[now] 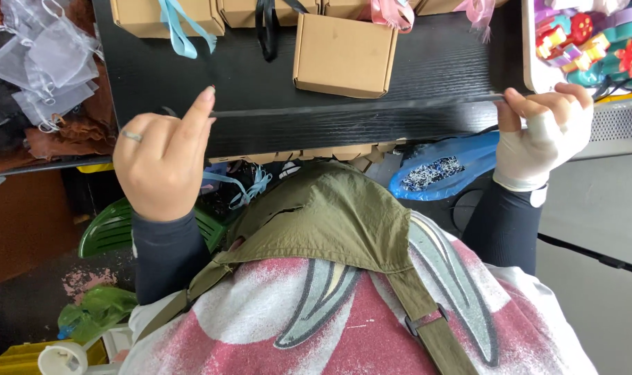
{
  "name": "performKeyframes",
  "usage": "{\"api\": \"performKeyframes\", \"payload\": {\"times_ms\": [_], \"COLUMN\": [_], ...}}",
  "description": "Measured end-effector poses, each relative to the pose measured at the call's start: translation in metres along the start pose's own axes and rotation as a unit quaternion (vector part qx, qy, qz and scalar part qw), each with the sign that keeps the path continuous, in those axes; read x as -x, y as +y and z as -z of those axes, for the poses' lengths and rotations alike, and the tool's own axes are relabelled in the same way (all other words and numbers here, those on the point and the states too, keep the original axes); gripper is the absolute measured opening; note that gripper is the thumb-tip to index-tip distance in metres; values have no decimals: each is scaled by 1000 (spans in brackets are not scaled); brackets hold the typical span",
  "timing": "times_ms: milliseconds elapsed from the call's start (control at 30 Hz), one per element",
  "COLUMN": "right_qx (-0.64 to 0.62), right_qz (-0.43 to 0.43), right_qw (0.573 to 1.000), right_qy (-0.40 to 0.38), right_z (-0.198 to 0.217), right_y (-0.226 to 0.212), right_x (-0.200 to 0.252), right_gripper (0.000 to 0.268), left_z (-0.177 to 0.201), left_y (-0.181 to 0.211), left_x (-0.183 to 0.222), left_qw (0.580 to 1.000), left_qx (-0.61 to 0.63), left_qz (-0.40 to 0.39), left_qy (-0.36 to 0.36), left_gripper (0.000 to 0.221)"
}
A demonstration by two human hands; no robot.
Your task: Pack heart-shaped candles into a small cardboard box with decorative filler and tie with a ribbon.
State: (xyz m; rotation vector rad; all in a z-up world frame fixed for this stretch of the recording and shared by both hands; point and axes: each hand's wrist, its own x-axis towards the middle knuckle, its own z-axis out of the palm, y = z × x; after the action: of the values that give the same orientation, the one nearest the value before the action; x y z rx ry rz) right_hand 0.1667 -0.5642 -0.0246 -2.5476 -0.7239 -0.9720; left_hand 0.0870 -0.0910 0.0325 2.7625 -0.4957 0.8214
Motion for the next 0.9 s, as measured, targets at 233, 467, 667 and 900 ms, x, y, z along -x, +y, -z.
{"api": "performKeyframes", "payload": {"times_ms": [233, 467, 667, 900], "right_qx": [4, -119, -83, -164], "right_qz": [4, -120, 19, 11], "right_qw": [985, 985, 980, 968], "right_qy": [174, -33, -180, -189], "right_z": [-17, -9, 15, -21], "right_y": [25, 33, -15, -50], "right_x": [26, 25, -44, -79], "right_gripper": [25, 22, 37, 53], "left_z": [-19, 7, 15, 18], "left_y": [9, 19, 26, 22], "left_x": [4, -17, -17, -19], "left_qw": [984, 989, 902, 868], "left_qx": [89, 116, 388, 381], "left_qz": [119, 67, 172, 174], "left_qy": [101, 64, -83, -266], "left_gripper": [53, 54, 64, 75]}}
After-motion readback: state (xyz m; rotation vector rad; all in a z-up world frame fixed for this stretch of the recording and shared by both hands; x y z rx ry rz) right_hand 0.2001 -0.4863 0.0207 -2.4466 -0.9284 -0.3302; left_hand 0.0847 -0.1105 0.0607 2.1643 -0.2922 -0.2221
